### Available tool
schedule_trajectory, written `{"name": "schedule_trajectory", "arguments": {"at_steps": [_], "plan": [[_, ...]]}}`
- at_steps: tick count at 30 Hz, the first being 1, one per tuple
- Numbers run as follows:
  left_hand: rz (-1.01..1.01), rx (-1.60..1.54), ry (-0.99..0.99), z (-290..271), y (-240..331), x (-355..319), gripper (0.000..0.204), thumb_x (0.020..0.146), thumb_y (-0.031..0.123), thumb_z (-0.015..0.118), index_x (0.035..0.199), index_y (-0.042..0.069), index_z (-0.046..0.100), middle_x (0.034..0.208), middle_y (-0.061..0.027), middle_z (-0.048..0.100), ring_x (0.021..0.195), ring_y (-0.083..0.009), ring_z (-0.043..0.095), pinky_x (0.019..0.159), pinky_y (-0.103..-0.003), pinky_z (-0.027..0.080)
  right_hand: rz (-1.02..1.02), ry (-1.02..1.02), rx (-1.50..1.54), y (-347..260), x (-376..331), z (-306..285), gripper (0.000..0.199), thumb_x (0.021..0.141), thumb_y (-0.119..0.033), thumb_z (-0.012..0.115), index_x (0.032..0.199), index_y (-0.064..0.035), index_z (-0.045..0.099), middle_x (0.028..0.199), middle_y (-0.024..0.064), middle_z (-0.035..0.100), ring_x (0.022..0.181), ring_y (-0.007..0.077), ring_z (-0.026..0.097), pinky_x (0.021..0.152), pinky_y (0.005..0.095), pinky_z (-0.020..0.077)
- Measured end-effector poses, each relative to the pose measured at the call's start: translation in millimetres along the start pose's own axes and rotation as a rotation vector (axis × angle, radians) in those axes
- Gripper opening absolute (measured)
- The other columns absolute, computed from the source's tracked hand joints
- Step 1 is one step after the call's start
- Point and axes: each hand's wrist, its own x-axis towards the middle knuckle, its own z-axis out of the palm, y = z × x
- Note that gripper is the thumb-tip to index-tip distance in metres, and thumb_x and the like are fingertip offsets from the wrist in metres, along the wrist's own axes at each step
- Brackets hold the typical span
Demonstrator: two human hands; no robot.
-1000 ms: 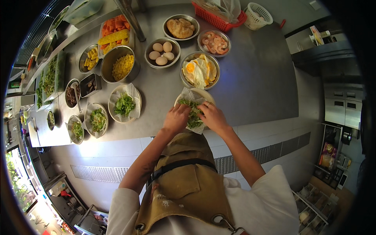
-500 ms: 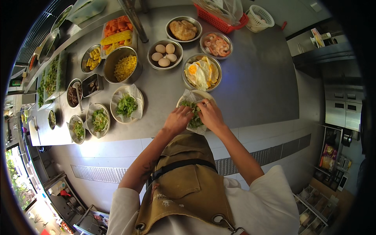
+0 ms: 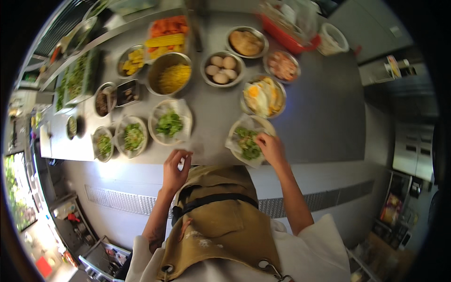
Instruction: The person assembles multiple salad bowls on a stainless steel counter. They add lettuce, sliced cucumbers, sliced bananas, and corn kernels to each bowl, arranging the ingredients by hand.
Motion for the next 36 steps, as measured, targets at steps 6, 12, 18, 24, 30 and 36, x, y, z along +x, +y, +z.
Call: {"name": "schedule_trajectory", "arguments": {"at_steps": [6,12,18,24,30,36], "plan": [[-0.291,0.107,0.08,-97.7,-110.2,-106.0,0.013,0.093,-0.001,0.065,0.101,0.005,0.074,0.097,-0.0122,0.072,0.078,-0.0256,0.07,0.066,-0.035,0.055,0.012,0.072,-0.097,-1.7,-11.8,29.1,0.026,0.097,-0.013,0.069,0.121,-0.0022,0.074,0.103,0.0175,0.076,0.097,0.0344,0.072,0.085,0.0411,0.0574],[-0.314,0.123,0.108,-190.6,-189.5,-109.2,0.014,0.093,0.003,0.067,0.103,0.007,0.075,0.093,-0.0127,0.072,0.078,-0.0288,0.071,0.07,-0.037,0.057,0.198,0.204,-0.23,-18.5,-9.1,32.9,0.019,0.091,-0.004,0.073,0.11,0.0015,0.075,0.098,0.0181,0.077,0.09,0.032,0.075,0.082,0.0412,0.0573],[-0.397,-0.047,0.143,-298.3,-308.5,-118.4,0.013,0.093,0.003,0.067,0.101,0.007,0.076,0.091,-0.011,0.074,0.074,-0.0233,0.072,0.066,-0.034,0.056,0.38,0.589,-0.186,-127.1,30.7,51.6,0.018,0.094,-0.009,0.076,0.109,0.0024,0.075,0.096,0.0117,0.077,0.086,0.0198,0.073,0.079,0.0335,0.0571],[-0.935,0.016,0.32,-319.6,-471.4,-248.3,0.024,0.096,0.023,0.068,0.102,0.001,0.073,0.088,-0.0211,0.075,0.084,-0.0379,0.074,0.078,-0.044,0.057,-0.189,0.312,0.469,-454.5,198.4,163.7,0.024,0.1,-0.01,0.071,0.12,0.0037,0.071,0.109,0.0068,0.073,0.097,0.0147,0.069,0.086,0.0284,0.0558],[-1.404,-0.634,0.26,-294.9,-526.5,-337.7,0.024,0.099,0.021,0.065,0.115,0.004,0.065,0.085,-0.0072,0.074,0.072,-0.0156,0.07,0.056,-0.032,0.054,-0.57,-0.096,0.231,-707.3,410.0,375.6,0.024,0.098,-0.018,0.074,0.116,-0.0037,0.075,0.107,0.0098,0.077,0.092,0.0137,0.071,0.081,0.0311,0.0564],[-1.35,-0.973,0.446,-289.3,-496.9,-295.3,0.018,0.099,0.012,0.066,0.113,0.002,0.062,0.088,-0.0074,0.07,0.069,-0.0137,0.067,0.056,-0.026,0.051,-0.588,0.011,-0.259,-746.9,500.6,493.9,0.028,0.091,-0.019,0.08,0.115,-0.0049,0.076,0.107,0.0143,0.077,0.096,0.0249,0.074,0.085,0.0404,0.0595]]}}
